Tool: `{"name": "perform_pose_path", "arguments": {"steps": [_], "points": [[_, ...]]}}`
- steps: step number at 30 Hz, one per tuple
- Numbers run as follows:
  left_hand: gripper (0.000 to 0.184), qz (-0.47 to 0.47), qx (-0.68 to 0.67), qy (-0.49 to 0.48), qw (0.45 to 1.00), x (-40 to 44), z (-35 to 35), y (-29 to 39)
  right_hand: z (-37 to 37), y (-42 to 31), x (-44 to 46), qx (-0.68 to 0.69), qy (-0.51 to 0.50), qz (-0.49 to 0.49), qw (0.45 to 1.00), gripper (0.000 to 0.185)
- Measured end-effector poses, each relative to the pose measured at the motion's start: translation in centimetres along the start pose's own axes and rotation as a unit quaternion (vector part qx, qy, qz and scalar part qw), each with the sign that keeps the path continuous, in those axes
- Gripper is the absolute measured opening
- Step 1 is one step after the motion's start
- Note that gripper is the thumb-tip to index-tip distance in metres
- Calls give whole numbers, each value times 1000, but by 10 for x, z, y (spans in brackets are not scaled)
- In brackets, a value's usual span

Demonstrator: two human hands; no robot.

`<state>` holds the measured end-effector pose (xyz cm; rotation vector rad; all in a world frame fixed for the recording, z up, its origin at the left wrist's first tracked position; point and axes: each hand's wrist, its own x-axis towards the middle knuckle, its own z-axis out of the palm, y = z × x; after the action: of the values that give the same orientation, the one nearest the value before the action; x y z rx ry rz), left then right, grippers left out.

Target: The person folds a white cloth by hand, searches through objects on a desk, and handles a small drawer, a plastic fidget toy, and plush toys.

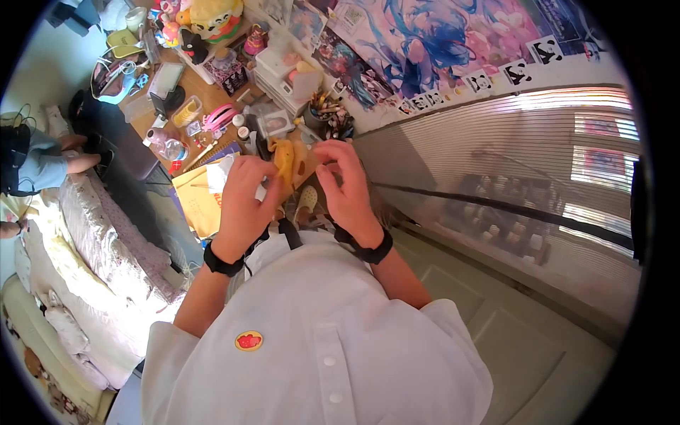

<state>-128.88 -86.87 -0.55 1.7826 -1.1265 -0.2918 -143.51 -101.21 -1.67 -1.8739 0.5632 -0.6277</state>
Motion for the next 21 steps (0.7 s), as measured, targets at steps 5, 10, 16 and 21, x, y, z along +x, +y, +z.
{"name": "perform_pose_path", "arguments": {"steps": [5,10,16,21], "points": [[27,119,49,-24,991,-5,7,10,1,-27,4,62,-46,55,996,25],[30,134,78,-22,988,-7,-1,20,9,-19,5,118,-40,112,986,23],[25,-143,-158,16,977,-7,-4,0,16,-23,2,172,-36,71,982,17],[20,-50,-66,-16,996,-3,-8,-4,14,-4,0,214,11,113,970,14]]}}
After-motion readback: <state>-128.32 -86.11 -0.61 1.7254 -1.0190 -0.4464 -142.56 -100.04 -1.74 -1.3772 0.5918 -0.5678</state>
